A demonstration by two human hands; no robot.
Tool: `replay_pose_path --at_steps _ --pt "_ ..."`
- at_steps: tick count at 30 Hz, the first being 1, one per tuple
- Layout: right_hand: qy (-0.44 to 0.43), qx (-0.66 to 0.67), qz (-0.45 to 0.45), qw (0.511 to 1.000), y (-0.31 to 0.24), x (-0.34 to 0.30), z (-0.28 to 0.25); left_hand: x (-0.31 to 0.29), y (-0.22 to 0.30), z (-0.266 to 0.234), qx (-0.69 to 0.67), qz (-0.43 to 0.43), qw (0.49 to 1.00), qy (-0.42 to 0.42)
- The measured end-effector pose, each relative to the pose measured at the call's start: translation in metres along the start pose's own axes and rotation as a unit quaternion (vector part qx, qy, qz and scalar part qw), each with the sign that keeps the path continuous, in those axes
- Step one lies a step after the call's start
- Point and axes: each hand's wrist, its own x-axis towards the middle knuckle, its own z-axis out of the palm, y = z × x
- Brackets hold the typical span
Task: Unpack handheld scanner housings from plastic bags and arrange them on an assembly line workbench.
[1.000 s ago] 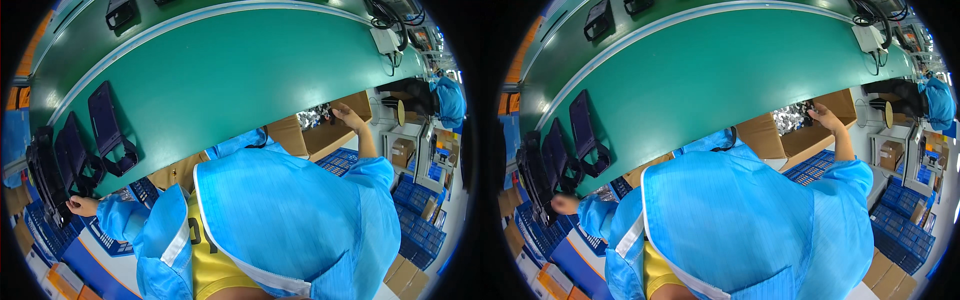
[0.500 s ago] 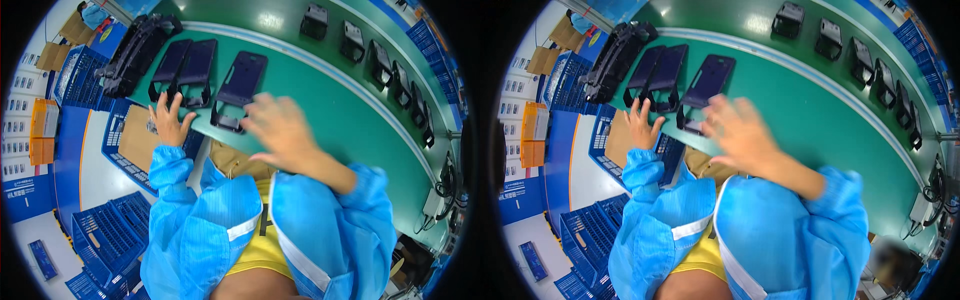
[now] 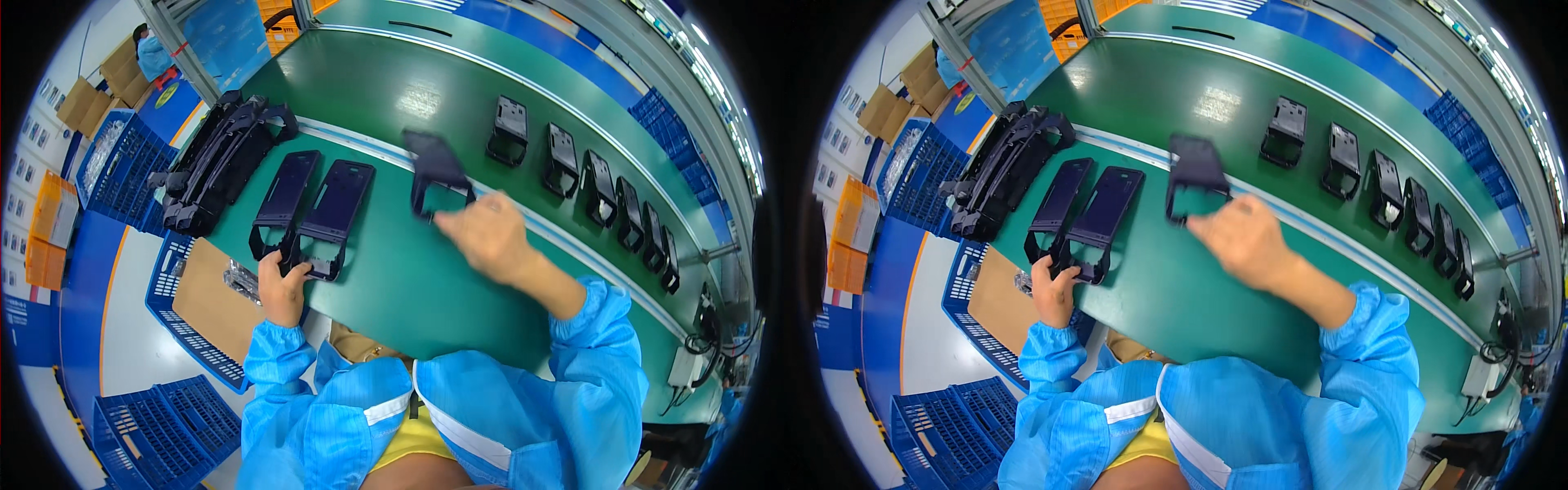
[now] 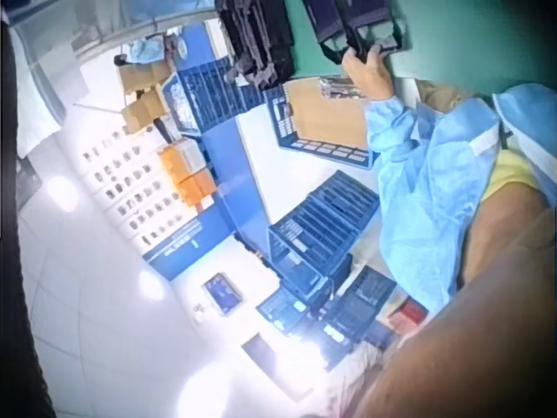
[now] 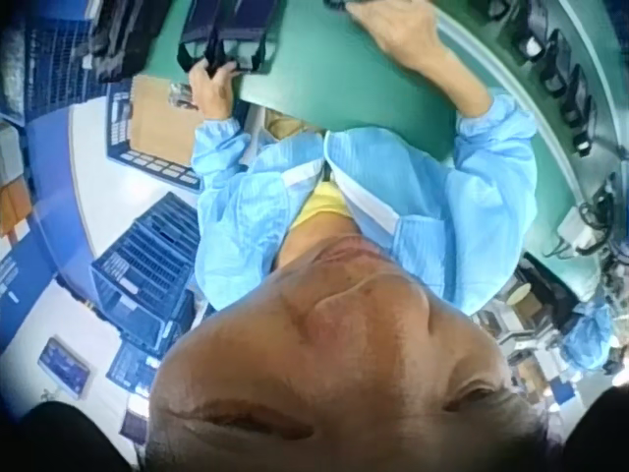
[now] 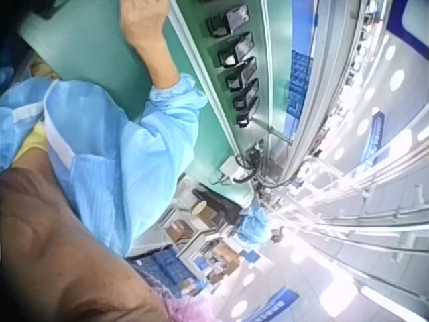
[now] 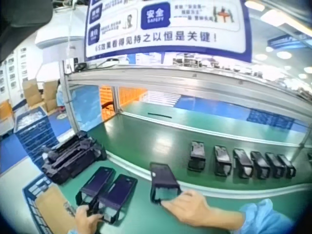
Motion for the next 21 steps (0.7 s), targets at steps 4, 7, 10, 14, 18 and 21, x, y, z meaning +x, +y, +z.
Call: replay_pose_path --at_steps 4,7,10,14,18,21 --pt "0.012 -0.116 0.044 0.992 0.105 0.015 0.054 0.011 0.013 -0.008 -0.039 -0.036 0.998 0.027" --pt "-0.088 -0.161 0.085 0.979 0.168 -0.011 0.094 0.036 0.023 -0.003 -0.076 -0.044 0.996 0.029" --pt "-0.168 -0.177 0.075 0.967 0.173 -0.028 0.114 0.080 0.030 0.002 -0.096 0.002 0.994 0.051" --pt "-0.165 -0.184 0.094 0.964 0.158 -0.025 0.111 0.157 0.021 0.062 -0.093 0.101 0.987 0.088" --pt "-0.151 -0.181 0.122 0.964 0.153 -0.025 0.107 0.223 0.020 0.162 -0.122 0.106 0.983 0.088" --pt "-0.136 -0.158 0.125 0.970 0.150 -0.036 0.111 0.233 0.018 0.225 -0.104 0.067 0.992 0.018"
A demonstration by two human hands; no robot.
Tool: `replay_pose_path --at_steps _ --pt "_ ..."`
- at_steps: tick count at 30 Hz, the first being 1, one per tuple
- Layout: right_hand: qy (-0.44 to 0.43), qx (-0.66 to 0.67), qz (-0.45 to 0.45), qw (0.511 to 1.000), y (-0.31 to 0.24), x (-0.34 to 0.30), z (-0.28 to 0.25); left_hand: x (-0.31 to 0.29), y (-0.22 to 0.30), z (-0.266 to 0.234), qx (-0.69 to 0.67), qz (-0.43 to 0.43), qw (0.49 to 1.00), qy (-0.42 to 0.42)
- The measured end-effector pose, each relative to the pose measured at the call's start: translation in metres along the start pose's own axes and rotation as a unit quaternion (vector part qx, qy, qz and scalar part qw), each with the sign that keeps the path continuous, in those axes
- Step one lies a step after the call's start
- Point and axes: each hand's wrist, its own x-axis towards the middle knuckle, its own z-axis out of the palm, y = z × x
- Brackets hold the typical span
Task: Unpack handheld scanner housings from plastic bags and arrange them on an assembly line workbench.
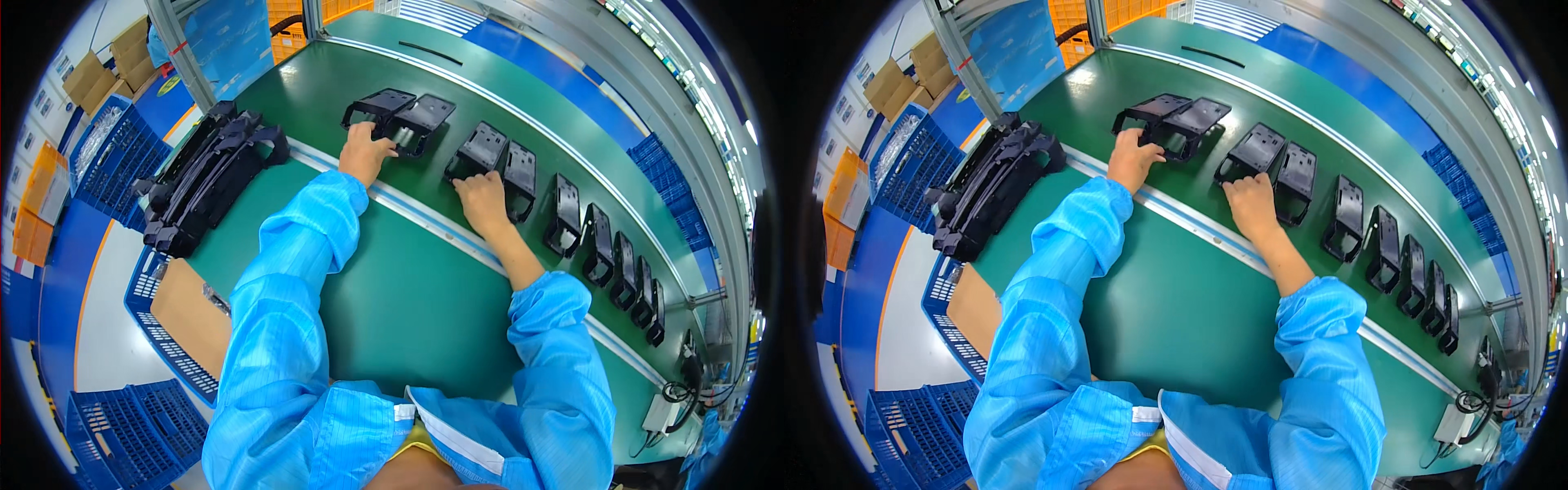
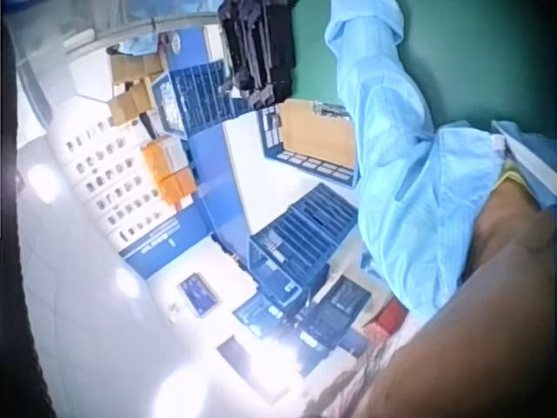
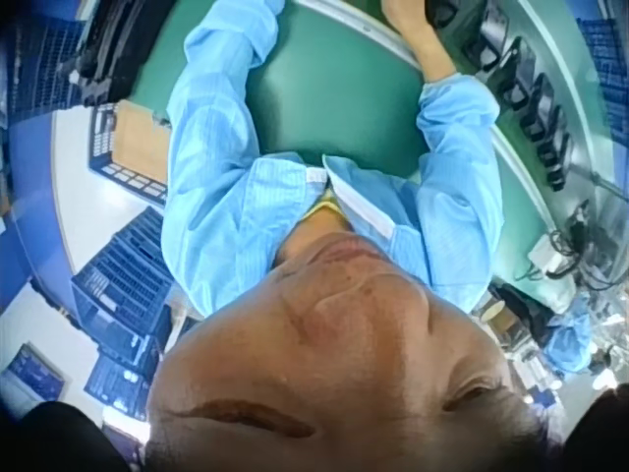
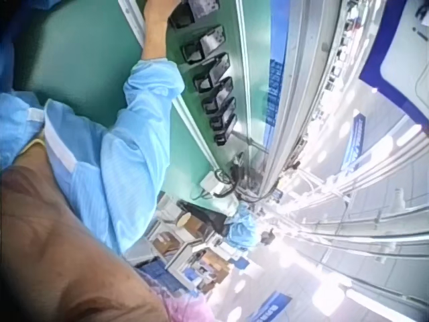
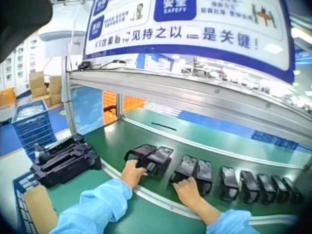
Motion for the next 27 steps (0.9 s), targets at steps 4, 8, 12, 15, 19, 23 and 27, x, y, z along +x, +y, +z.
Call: replay_pose_path --at_steps 4,8,12,15,19,23,27 --pt "0.005 0.021 -0.002 1.000 0.001 -0.007 -0.003 -0.003 -0.003 0.018 0.010 -0.032 0.997 -0.068" --pt "-0.001 0.030 -0.016 0.999 0.012 -0.004 -0.008 0.000 -0.004 0.020 0.003 -0.036 0.997 -0.061" --pt "0.009 0.035 -0.029 0.999 0.015 0.000 -0.003 0.003 -0.005 0.020 0.027 -0.052 0.996 -0.062" --pt "-0.010 0.031 -0.023 0.999 0.019 -0.001 -0.005 0.005 -0.005 0.022 0.022 -0.059 0.995 -0.073" --pt "0.010 0.031 -0.014 0.999 0.014 -0.001 -0.019 0.007 -0.006 0.006 -0.025 -0.047 0.996 -0.073" --pt "0.038 0.066 0.015 0.997 -0.028 -0.015 -0.055 0.006 -0.054 -0.010 -0.020 -0.063 0.997 -0.040" --pt "-0.031 0.173 -0.044 0.983 -0.087 -0.050 -0.076 0.022 -0.083 -0.004 0.031 -0.059 0.994 -0.084"
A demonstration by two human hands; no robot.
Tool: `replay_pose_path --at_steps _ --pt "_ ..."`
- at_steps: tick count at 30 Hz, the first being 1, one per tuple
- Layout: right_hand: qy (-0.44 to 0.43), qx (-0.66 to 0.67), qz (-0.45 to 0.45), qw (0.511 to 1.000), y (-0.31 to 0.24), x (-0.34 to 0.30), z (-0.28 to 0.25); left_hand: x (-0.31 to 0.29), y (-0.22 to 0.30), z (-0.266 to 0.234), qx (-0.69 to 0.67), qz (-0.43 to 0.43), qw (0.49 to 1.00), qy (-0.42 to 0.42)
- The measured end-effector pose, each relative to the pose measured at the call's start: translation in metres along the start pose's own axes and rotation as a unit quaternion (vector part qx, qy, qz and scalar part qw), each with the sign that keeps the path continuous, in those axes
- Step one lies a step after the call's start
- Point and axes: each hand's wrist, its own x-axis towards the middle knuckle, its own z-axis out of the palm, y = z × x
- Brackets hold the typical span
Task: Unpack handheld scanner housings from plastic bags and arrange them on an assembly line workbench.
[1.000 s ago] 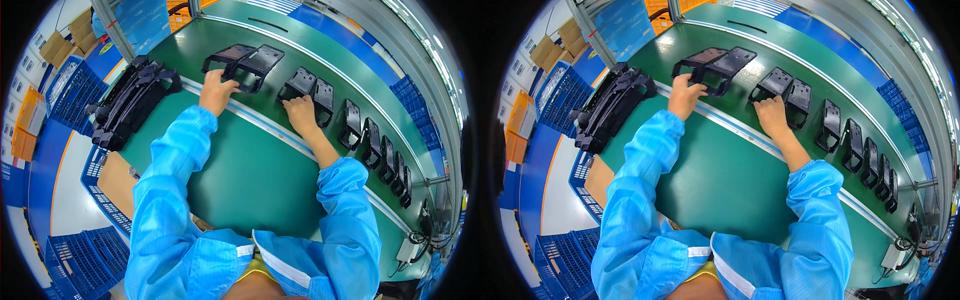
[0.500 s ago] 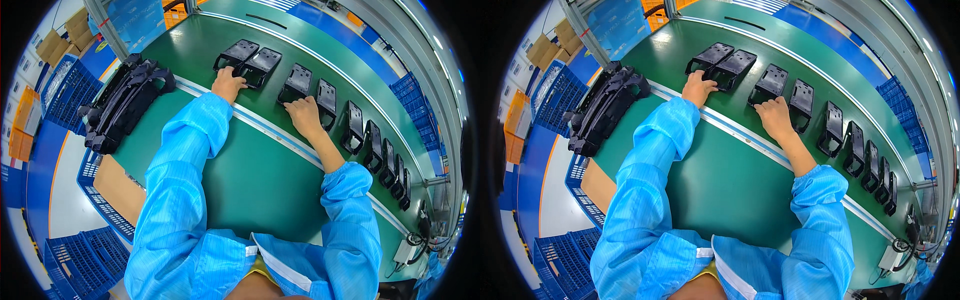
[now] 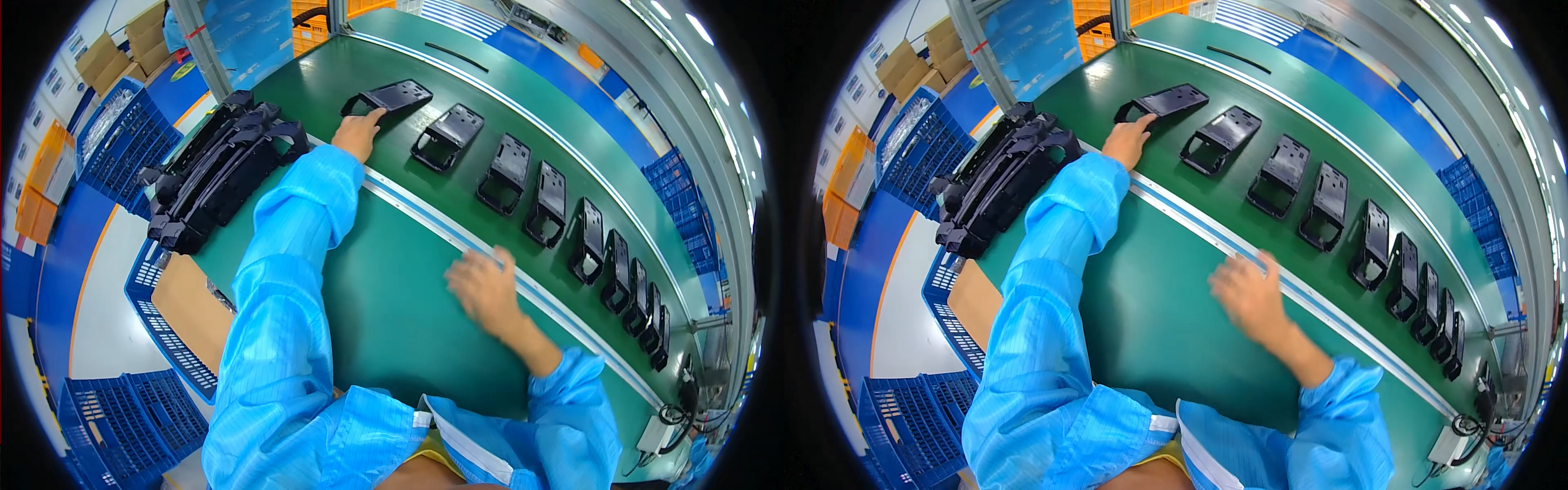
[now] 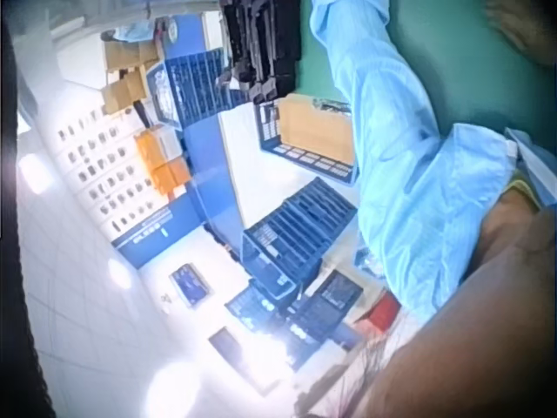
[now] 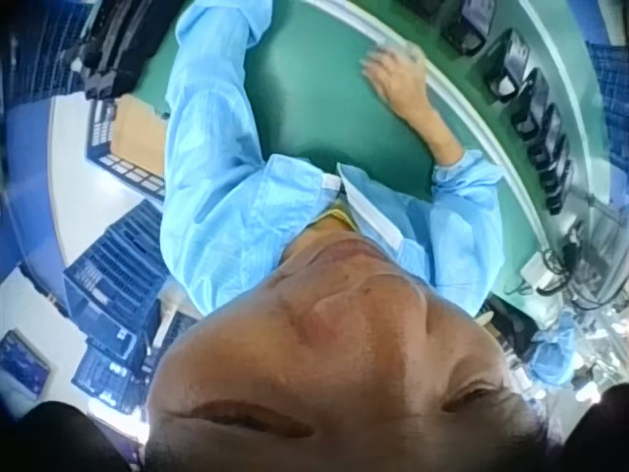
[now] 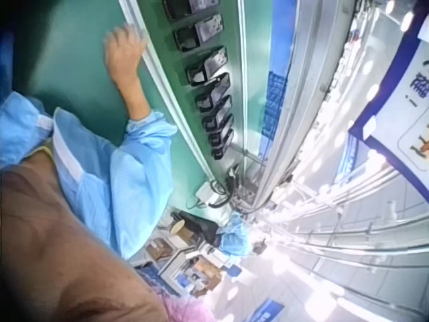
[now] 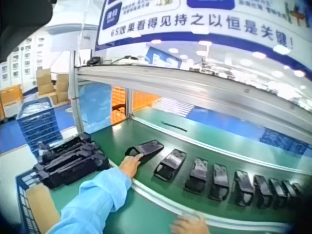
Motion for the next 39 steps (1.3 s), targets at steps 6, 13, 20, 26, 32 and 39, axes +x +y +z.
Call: replay_pose_path --at_steps 6,13,20,26,32,39 --pt "-0.058 0.098 -0.033 0.993 -0.076 -0.036 -0.016 0.016 0.020 0.029 0.034 -0.054 0.996 -0.064" --pt "-0.056 0.118 0.055 0.990 -0.105 -0.065 -0.021 -0.002 0.050 0.008 0.034 -0.094 0.986 -0.131" --pt "0.000 0.109 0.131 0.985 -0.103 -0.084 -0.022 -0.058 0.048 -0.172 0.340 -0.165 0.925 0.046" --pt "0.009 0.144 0.063 0.988 -0.114 -0.060 -0.010 -0.177 -0.049 -0.199 0.391 -0.258 0.882 0.057" --pt "-0.002 0.167 0.028 0.986 -0.115 -0.047 -0.023 -0.184 -0.020 -0.186 0.373 -0.161 0.912 -0.052" --pt "0.128 0.227 0.127 0.957 -0.060 0.054 -0.034 -0.196 0.103 -0.208 0.069 -0.090 0.994 -0.002"
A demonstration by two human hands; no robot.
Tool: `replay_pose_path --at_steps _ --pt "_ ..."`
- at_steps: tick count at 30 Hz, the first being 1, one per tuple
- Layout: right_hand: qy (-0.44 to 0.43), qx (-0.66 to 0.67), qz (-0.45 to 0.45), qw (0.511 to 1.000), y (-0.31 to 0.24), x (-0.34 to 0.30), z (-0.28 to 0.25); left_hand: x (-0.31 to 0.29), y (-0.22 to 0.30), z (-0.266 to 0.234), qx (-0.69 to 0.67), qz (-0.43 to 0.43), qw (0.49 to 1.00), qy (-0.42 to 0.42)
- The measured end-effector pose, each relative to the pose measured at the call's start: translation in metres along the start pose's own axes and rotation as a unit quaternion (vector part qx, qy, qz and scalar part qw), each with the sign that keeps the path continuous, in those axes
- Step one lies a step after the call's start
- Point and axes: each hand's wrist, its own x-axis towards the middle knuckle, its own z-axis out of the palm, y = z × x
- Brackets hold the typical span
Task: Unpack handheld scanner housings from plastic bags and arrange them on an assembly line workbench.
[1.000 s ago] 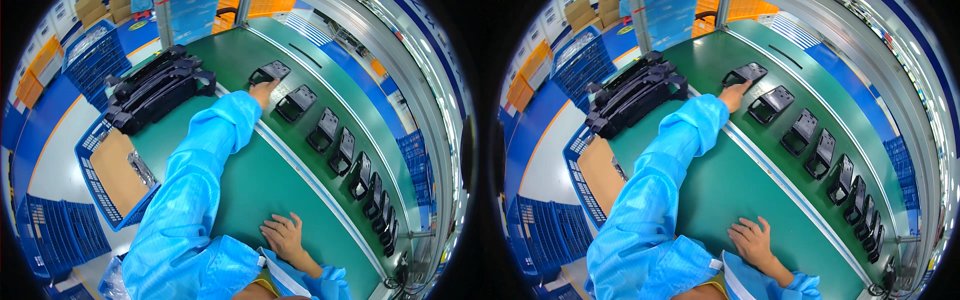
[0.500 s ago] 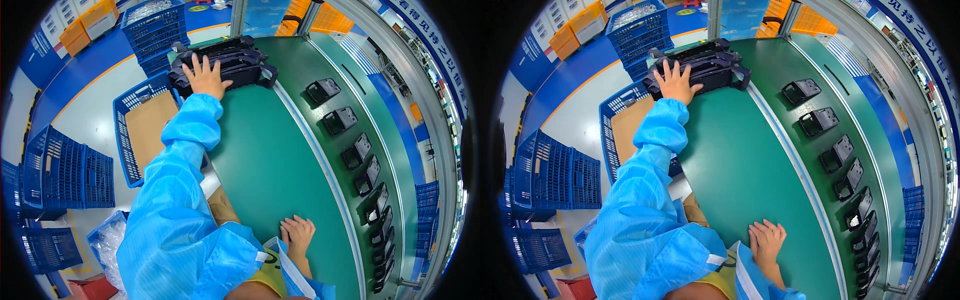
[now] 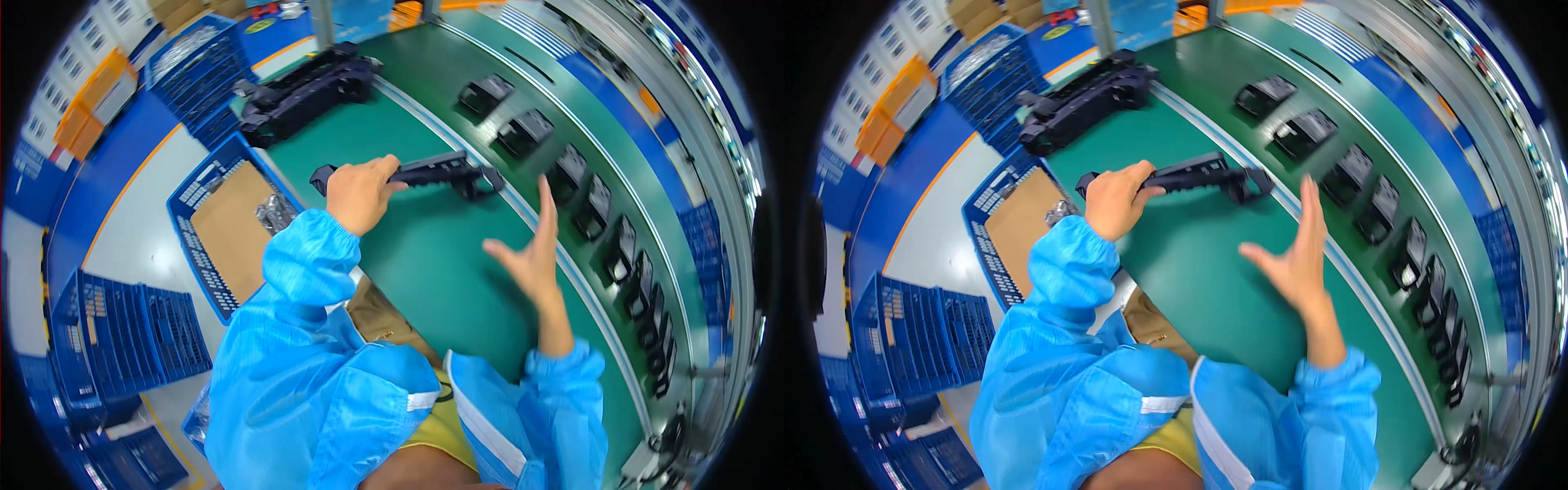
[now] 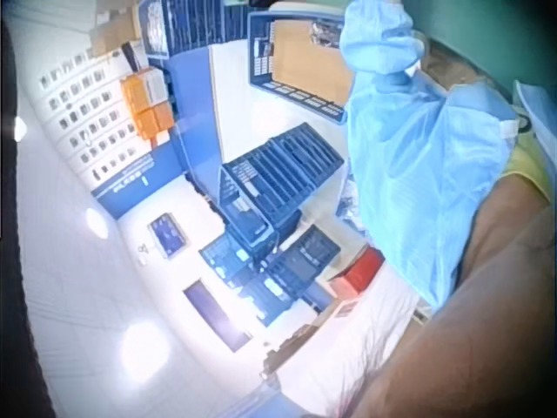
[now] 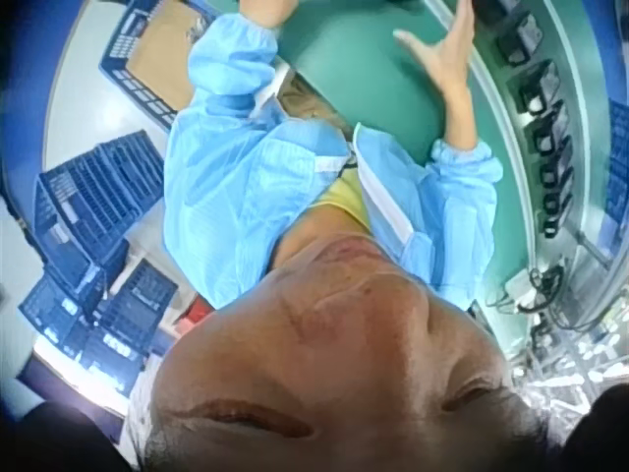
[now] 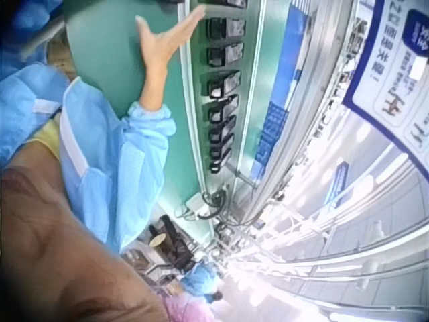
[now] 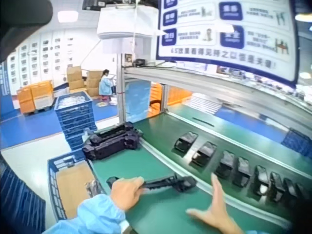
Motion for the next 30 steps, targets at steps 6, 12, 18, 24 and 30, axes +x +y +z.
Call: replay_pose_path --at_steps 6,12,18,24,30 --pt "-0.215 0.267 0.261 0.902 0.036 0.017 -0.050 0.015 0.036 0.010 -0.441 -0.072 0.877 -0.178" --pt "-0.212 0.449 0.303 0.813 0.018 -0.074 -0.067 0.025 0.037 0.061 -0.612 -0.208 0.737 -0.198" --pt "0.136 0.401 0.365 0.829 -0.009 -0.106 -0.076 0.022 0.057 0.084 -0.598 -0.272 0.682 -0.321" --pt "-0.021 -0.220 0.038 0.974 -0.052 -0.107 -0.084 0.007 0.037 0.109 -0.466 -0.158 0.834 -0.249" --pt "-0.204 -0.330 -0.098 0.917 -0.038 -0.115 -0.001 -0.066 0.086 0.046 -0.115 0.123 0.985 -0.049"
